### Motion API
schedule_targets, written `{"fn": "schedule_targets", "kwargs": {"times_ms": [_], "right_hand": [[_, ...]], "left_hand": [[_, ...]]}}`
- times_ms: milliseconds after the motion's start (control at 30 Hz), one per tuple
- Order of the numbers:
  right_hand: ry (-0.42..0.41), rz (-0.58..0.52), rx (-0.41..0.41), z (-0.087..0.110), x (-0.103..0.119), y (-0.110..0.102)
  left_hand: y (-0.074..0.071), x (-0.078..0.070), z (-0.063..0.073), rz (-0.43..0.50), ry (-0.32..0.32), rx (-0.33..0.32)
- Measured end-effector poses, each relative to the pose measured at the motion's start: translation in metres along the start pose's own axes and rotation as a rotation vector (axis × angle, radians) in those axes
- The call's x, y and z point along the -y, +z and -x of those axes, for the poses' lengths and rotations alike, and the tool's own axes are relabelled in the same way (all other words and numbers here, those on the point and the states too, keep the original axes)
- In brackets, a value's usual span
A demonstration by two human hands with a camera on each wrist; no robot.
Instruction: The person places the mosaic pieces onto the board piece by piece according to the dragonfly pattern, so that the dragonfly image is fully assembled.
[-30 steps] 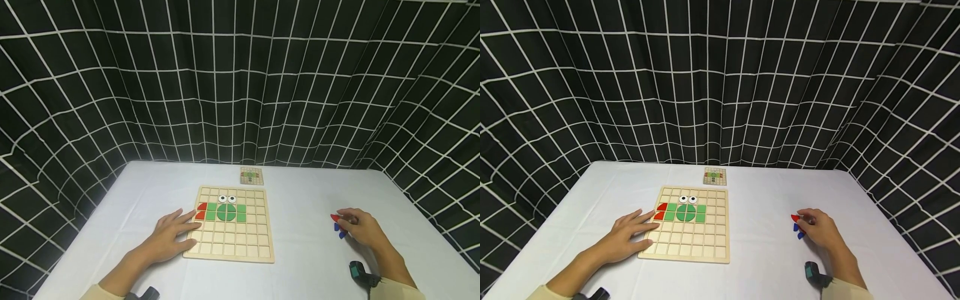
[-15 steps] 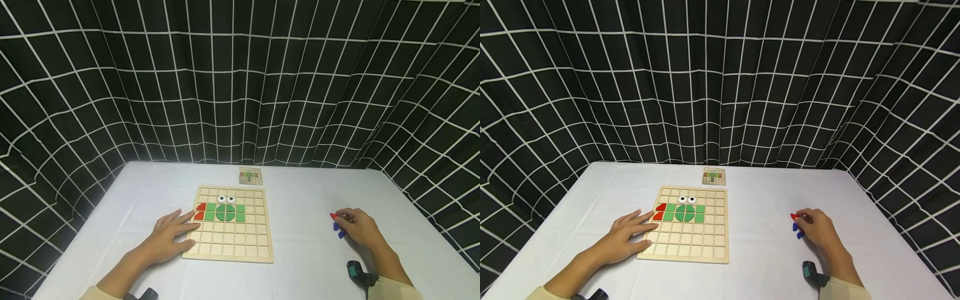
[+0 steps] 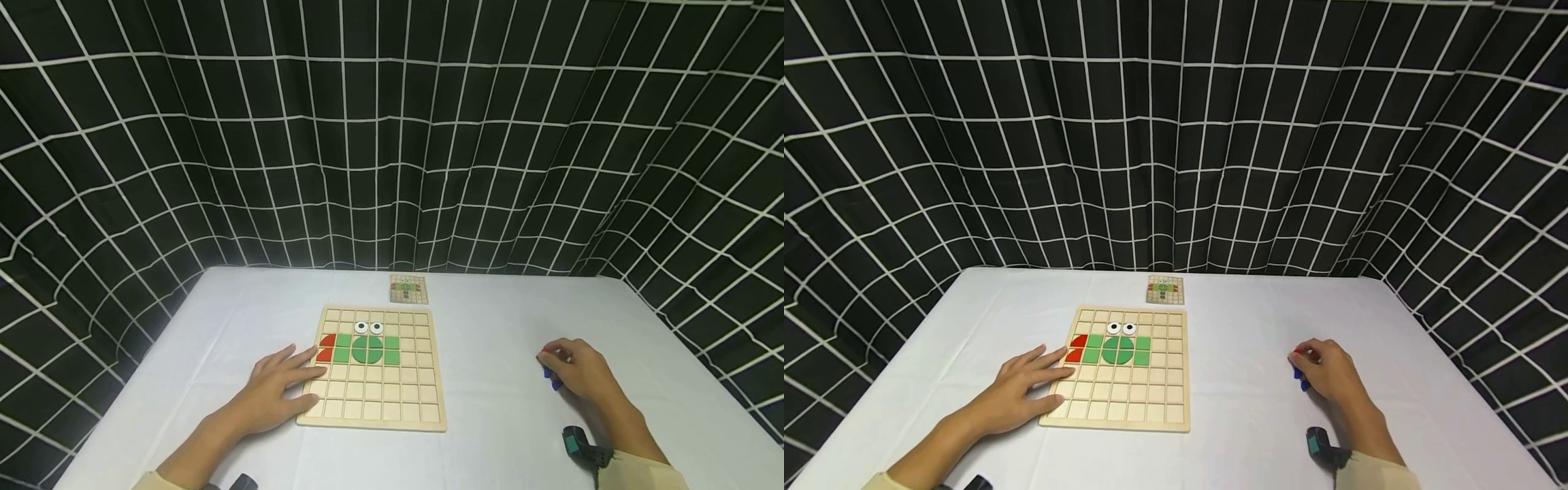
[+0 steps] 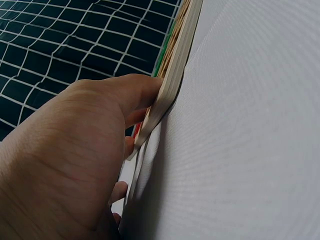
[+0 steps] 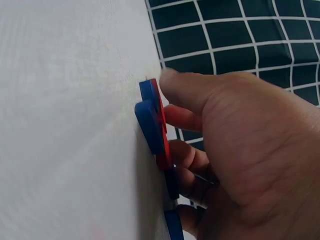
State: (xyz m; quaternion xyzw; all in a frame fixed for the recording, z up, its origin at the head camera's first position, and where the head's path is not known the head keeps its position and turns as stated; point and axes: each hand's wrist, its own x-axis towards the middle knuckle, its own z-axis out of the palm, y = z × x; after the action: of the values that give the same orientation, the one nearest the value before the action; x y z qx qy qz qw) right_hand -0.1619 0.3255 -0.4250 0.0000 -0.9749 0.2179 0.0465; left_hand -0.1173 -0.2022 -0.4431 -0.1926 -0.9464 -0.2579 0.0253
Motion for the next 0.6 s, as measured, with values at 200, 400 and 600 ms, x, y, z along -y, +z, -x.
{"fn": "schedule_targets", "kwargs": {"times_ms": [200, 400, 600], "right_hand": [[-0.057, -0.005, -0.018, -0.0004, 0.0048, 0.0022], [-0.036, 0.0, -0.011, -0.0008, 0.0077, 0.003], [-0.054, 0.014, -0.033, -0.0003, 0.0088, 0.0058]], "left_hand": [[0.0001, -0.0001, -0.0003, -0.002, -0.004, -0.001], [0.0011, 0.0004, -0.0003, 0.004, -0.004, 0.001], [0.001, 0.0005, -0.0002, 0.003, -0.002, 0.0]]}}
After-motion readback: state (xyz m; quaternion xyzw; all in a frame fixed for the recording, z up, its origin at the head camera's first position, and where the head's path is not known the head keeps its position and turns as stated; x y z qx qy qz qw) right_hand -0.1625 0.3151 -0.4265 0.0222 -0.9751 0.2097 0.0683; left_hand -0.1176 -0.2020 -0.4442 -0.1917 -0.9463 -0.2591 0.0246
